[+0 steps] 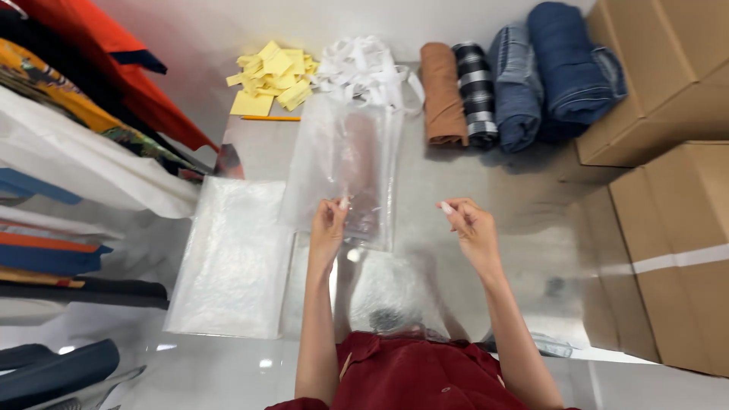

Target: Pack items into cardboard boxes and secure them with ribbons

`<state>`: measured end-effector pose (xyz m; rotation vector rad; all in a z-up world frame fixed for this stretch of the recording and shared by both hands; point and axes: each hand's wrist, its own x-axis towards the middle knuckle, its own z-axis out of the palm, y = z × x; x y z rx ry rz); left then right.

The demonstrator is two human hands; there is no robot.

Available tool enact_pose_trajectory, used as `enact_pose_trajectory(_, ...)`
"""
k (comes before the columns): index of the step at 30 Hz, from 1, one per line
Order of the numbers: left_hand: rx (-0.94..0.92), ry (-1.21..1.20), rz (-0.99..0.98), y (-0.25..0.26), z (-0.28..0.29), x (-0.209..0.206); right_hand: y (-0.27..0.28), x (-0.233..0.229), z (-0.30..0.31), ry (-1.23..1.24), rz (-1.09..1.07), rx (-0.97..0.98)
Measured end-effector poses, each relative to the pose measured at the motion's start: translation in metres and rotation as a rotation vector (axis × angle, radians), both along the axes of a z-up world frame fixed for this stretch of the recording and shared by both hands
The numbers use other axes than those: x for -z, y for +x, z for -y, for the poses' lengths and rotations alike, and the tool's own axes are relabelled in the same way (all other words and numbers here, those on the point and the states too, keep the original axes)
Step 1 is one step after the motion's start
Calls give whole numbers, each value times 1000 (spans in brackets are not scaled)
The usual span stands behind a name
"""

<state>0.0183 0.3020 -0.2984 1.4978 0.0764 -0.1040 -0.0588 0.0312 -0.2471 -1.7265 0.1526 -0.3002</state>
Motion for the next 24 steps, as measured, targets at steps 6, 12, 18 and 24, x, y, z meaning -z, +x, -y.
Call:
enact_pose_trajectory(6, 27, 58, -28, 0, -23, -23, 44, 48, -52, 67, -274, 78)
enact_pose_trajectory(12, -478, 448, 126, 1, -36, -36, 83, 94, -78, -56, -543, 3)
enact_pose_trajectory(18, -367, 555, -213, 21, -71, -26, 104, 94, -96, 10, -654, -5)
enact_pose_trajectory(24, -198, 389, -244, 35, -73, 31, 124, 106, -98, 166, -664, 45)
